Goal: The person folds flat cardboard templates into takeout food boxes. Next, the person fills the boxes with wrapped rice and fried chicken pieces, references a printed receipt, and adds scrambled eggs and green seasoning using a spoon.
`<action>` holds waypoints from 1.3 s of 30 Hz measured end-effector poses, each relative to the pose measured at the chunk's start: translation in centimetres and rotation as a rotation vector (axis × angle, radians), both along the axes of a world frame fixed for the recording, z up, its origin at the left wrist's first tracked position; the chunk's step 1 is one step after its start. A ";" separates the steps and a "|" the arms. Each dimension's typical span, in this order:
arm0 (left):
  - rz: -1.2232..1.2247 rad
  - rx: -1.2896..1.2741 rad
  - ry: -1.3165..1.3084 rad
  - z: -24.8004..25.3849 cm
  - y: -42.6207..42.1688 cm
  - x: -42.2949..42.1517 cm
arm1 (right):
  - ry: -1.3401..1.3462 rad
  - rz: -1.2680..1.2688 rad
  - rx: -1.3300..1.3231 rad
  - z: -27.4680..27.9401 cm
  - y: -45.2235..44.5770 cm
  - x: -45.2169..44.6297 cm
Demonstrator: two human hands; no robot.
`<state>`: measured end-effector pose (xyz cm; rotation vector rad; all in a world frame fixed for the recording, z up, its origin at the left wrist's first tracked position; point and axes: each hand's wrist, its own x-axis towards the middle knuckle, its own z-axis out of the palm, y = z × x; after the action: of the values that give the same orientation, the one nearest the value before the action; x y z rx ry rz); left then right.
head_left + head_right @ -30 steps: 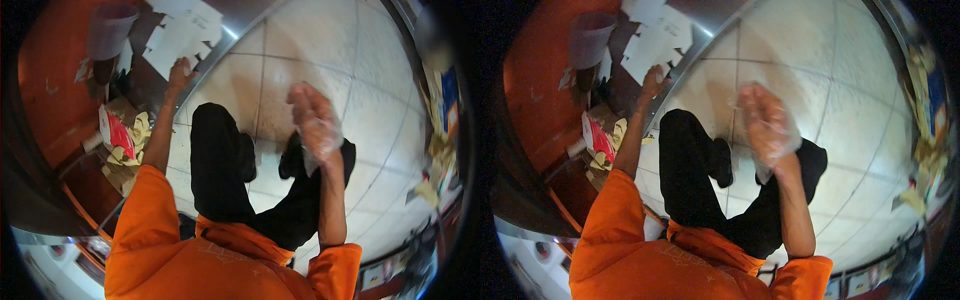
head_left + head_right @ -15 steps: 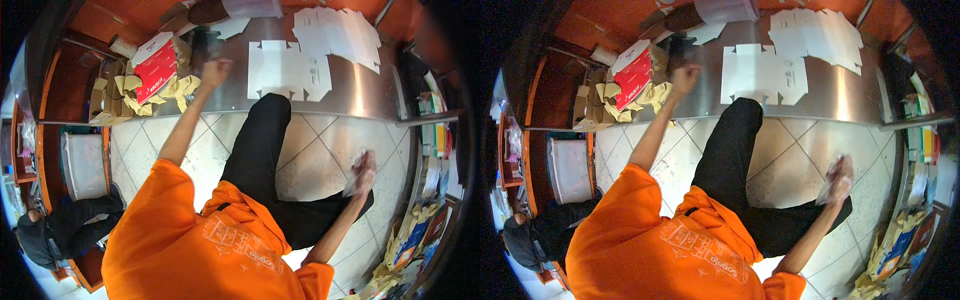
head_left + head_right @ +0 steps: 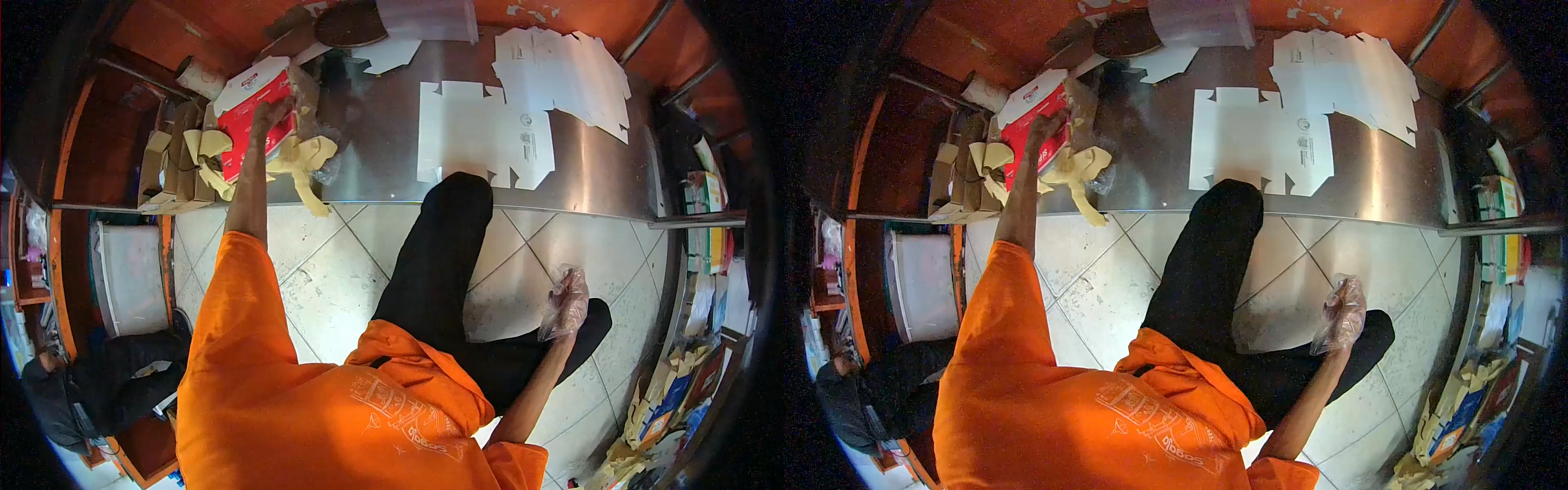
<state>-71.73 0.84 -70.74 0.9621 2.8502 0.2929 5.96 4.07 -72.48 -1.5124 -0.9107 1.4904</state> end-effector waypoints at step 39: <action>-0.229 0.548 -0.740 24.3 -27.4 36.5 | 0.630 0.924 -0.102 9.1 -7.4 -19.1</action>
<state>-35.18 -26.60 -46.46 0.9684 1.9912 1.1624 -13.19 -3.31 -63.36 -0.5485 -1.1948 2.4910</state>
